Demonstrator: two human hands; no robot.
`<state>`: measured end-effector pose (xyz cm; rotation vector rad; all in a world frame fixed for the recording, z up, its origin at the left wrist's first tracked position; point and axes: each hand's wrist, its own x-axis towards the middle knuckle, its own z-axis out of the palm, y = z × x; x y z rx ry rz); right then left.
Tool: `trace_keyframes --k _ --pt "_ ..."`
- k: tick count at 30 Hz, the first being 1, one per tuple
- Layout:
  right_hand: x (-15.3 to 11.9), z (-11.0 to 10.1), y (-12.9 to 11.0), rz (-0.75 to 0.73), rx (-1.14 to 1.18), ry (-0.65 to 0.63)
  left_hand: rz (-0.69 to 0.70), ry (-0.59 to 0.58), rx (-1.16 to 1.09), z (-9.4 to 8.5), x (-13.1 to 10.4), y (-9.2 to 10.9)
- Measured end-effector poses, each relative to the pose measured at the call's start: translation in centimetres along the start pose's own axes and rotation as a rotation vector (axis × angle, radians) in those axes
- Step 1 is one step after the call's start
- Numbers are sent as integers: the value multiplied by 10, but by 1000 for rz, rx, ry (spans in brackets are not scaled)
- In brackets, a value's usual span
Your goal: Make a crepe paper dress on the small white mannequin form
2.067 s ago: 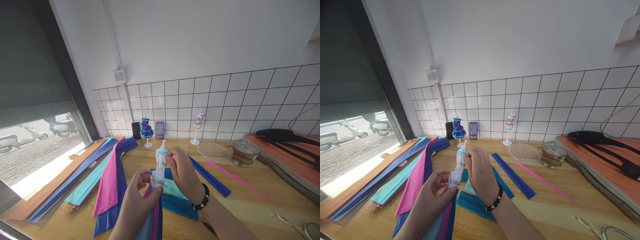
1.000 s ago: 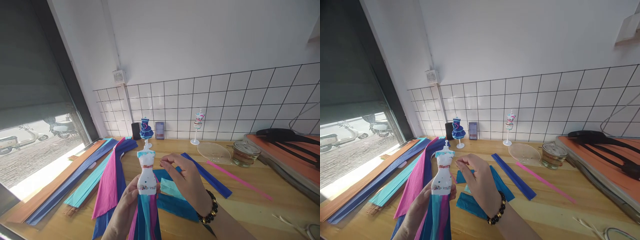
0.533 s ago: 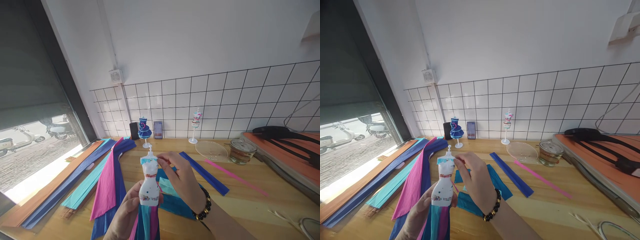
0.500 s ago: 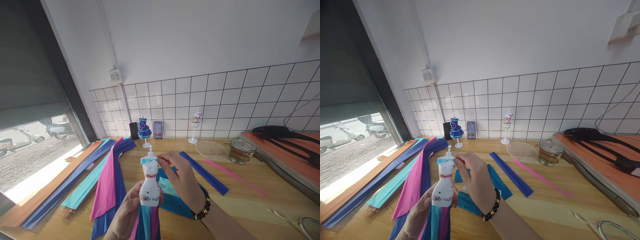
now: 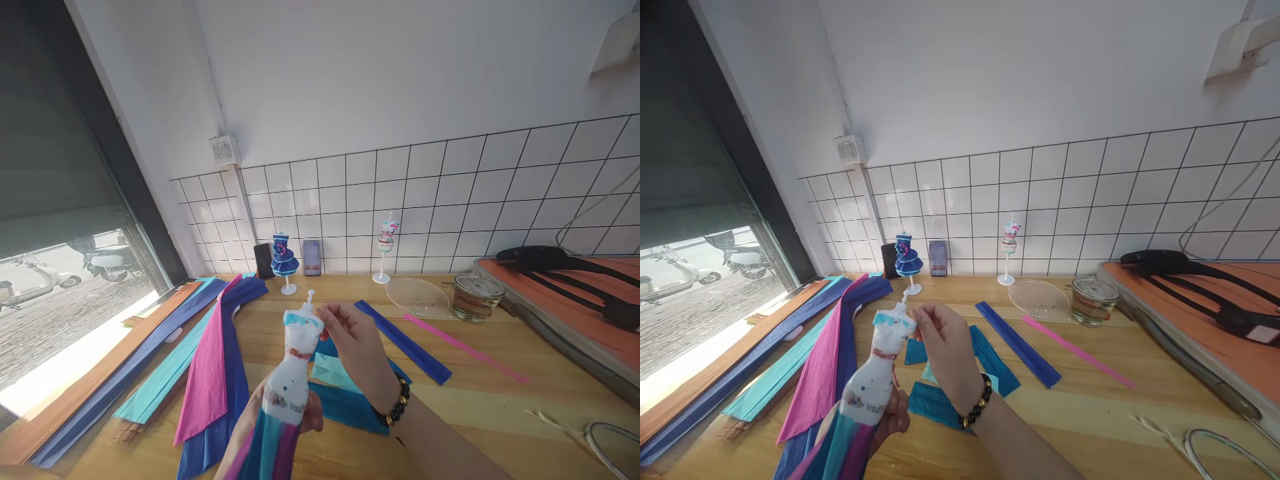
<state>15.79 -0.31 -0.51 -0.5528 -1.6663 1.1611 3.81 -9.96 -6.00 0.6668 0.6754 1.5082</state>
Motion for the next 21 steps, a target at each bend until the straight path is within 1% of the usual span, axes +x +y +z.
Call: trace_keyframes --k 4,7,9,10,12,15,18,20,21 --pt "0 3 -1 109 52 -38 -64 -51 -37 8 -15 2" --pt "-3 8 3 165 69 -32 -5 -86 -12 6 -22 -2" --pt "-6 14 7 188 82 -50 47 -76 59 4 -22 -4" --pt "-8 17 8 200 102 -81 62 -58 94 4 -21 -4" --pt "-10 20 10 242 176 -186 115 -9 135 5 -17 1" --pt "-10 17 9 305 283 -311 218 81 150 10 -8 14" --pt "-6 11 8 305 305 -430 194 198 176 13 -1 25" --pt "-5 8 9 308 310 -502 146 245 200 12 2 29" --pt "-5 8 9 312 311 -513 128 256 208 11 3 30"
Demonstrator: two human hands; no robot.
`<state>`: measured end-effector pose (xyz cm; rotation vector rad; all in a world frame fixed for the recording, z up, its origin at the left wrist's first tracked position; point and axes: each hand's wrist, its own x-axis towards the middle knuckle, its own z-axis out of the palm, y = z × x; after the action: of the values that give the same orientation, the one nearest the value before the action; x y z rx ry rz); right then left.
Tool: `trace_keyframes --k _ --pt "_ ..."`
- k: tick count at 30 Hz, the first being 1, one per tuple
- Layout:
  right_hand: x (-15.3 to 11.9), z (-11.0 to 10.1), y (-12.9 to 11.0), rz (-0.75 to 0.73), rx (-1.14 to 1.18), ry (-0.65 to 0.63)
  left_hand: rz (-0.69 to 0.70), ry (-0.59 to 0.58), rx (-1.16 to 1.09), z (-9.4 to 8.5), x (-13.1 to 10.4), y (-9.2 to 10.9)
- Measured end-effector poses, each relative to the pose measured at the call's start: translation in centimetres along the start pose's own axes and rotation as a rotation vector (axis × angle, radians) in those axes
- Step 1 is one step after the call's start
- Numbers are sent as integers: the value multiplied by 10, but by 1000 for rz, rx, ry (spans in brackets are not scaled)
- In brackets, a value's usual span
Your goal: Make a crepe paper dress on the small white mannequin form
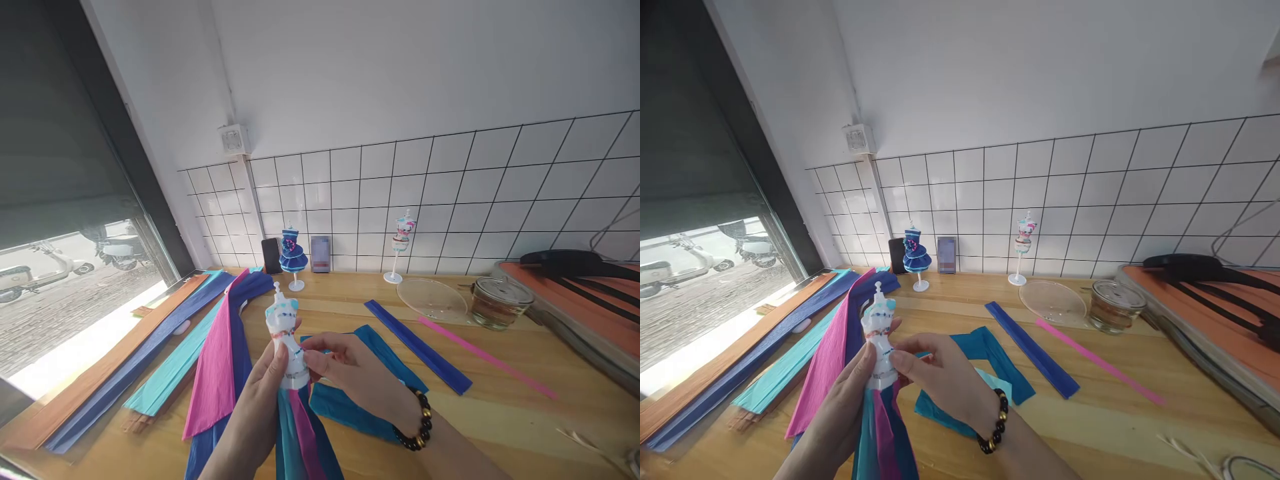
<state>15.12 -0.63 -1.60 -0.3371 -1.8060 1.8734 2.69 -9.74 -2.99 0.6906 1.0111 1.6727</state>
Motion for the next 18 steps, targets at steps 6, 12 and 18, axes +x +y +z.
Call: trace_keyframes --k 6,12,18 --pt "1 0 1 -81 -73 25 -28 7 100 -4 0 2" --pt "-5 -1 -8 -123 -379 105 -11 8 170 0 -6 6" --pt "-7 -1 -11 -59 -355 58 -11 77 163 -5 -2 3"
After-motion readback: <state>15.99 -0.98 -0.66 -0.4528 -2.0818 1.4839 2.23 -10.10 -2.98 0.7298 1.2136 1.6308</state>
